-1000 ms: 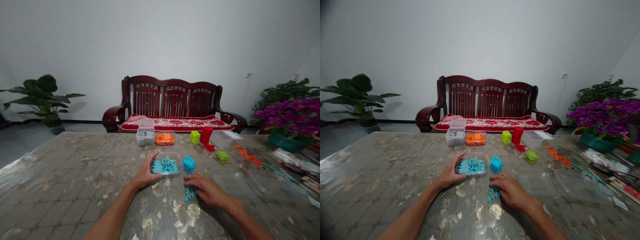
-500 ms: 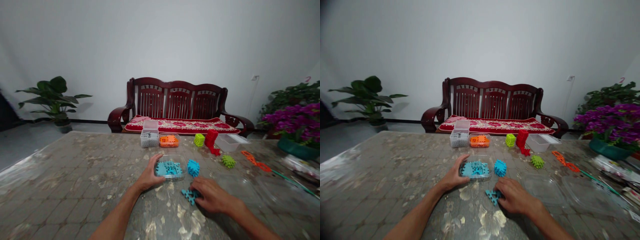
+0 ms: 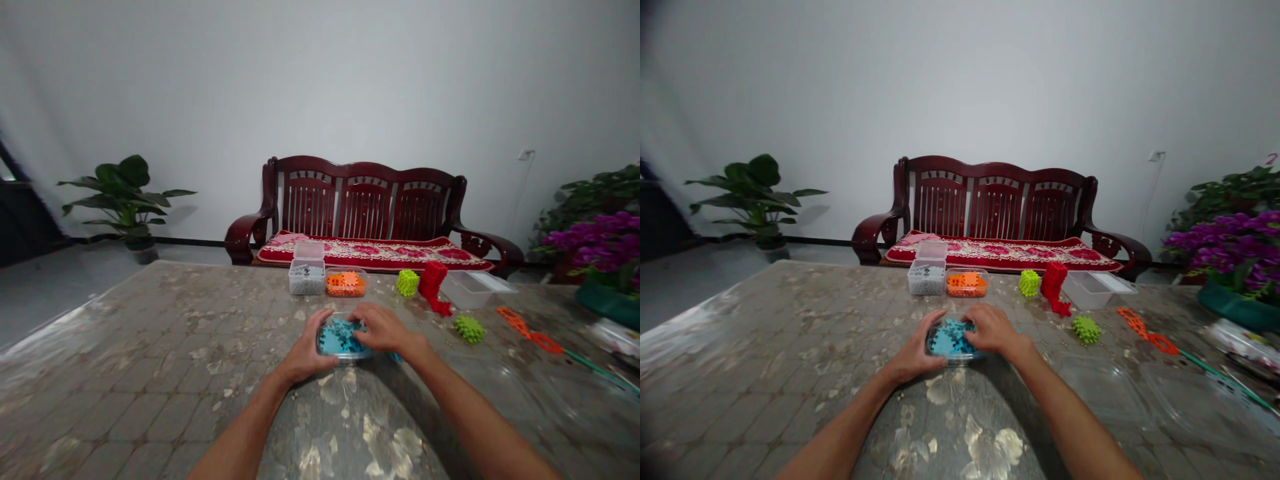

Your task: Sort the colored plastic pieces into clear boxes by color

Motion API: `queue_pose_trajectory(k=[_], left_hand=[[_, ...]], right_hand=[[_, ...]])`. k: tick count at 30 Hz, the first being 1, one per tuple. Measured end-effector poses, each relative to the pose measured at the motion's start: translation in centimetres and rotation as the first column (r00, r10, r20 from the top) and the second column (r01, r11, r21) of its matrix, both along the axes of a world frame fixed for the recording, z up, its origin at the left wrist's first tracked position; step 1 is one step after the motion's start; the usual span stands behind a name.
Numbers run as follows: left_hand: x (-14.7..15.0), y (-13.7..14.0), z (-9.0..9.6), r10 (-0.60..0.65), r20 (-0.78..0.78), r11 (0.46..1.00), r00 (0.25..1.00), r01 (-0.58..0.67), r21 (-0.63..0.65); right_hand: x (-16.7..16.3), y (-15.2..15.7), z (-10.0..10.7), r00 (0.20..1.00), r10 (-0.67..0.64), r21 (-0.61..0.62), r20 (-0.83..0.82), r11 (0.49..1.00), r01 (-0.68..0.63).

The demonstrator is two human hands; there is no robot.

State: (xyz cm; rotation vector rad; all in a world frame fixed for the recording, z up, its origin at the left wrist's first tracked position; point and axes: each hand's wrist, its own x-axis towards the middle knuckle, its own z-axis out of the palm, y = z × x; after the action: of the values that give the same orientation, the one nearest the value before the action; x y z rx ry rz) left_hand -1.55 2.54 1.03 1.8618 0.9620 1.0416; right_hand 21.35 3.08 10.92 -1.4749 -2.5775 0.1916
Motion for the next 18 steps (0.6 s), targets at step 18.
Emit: queue_pose_trajectory(k=[18], left_hand=[[-0.1,0.2,-0.4,0.004,0.01,1.0,1.0,-0.004,0.013]], right_hand=[[-1.6,0.4,-2.4,0.982,-0.084,0.035,-0.171,0.995,0.091]])
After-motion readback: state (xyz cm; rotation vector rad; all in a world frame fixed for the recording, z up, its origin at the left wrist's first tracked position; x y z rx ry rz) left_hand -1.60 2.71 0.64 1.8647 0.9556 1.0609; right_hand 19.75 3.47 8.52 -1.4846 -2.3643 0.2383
